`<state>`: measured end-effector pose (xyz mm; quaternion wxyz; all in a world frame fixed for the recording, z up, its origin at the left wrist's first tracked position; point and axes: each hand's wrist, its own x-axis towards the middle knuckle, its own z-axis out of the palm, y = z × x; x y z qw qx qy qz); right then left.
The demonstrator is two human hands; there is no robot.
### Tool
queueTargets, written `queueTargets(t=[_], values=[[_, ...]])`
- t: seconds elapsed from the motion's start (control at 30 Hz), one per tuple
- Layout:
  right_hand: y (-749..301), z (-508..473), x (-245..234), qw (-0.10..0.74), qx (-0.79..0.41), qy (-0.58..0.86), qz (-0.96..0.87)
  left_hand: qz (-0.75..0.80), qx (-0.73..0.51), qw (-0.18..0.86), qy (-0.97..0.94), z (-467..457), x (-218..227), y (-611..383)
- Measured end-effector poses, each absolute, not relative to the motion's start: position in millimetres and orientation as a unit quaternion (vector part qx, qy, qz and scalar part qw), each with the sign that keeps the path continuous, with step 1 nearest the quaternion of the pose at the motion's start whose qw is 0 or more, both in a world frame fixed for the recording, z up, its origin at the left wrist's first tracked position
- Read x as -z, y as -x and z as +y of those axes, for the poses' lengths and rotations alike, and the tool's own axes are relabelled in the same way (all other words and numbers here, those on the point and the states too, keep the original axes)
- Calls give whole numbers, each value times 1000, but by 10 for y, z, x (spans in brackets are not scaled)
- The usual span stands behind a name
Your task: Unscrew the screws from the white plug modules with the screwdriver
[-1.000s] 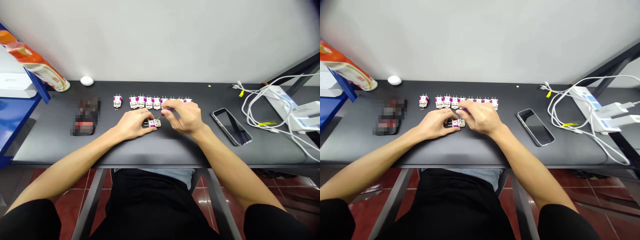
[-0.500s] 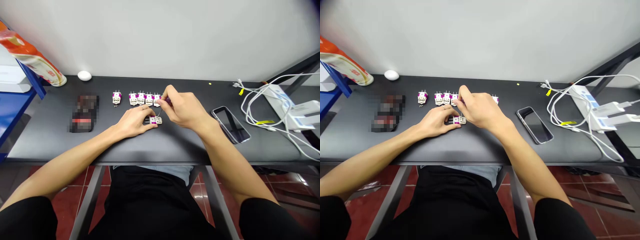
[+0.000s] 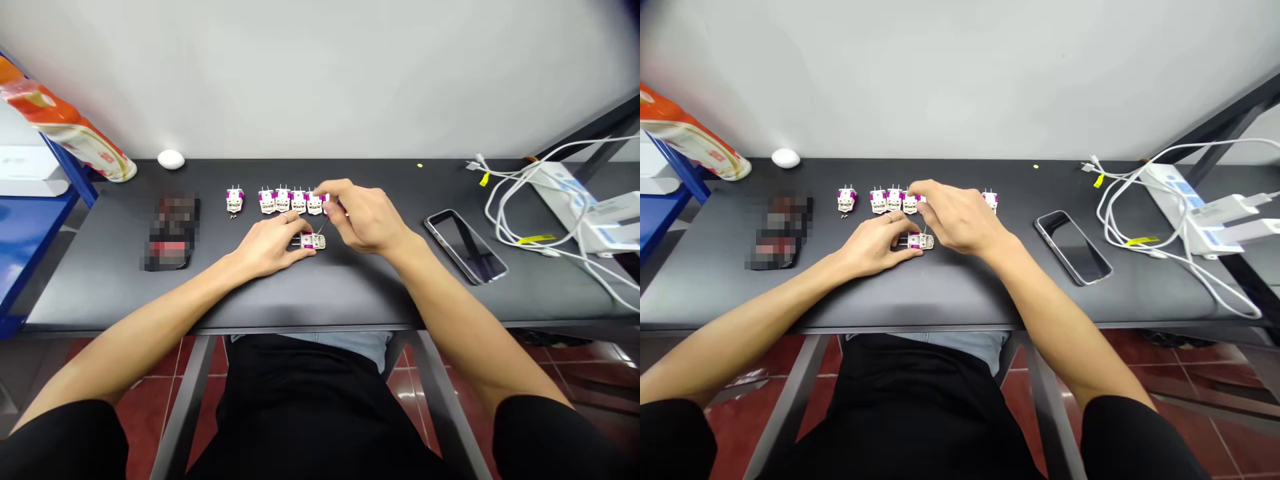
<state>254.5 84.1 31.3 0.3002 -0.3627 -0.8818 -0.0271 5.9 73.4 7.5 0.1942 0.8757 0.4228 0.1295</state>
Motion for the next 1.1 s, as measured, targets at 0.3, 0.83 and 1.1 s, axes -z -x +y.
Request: queueTargets(t=[0.3,0.83,1.1], values=[[-2594,846,-351,330,-34,317,-888,421,-135,197,-875,750,-60,-58],[-2632,810,-460,291,50,340,-893,412,-143,214,-874,764,-61,-50],[-2611,775,-471,283,-27,355,-891,408,-146,215,-875,771,-49,-47]])
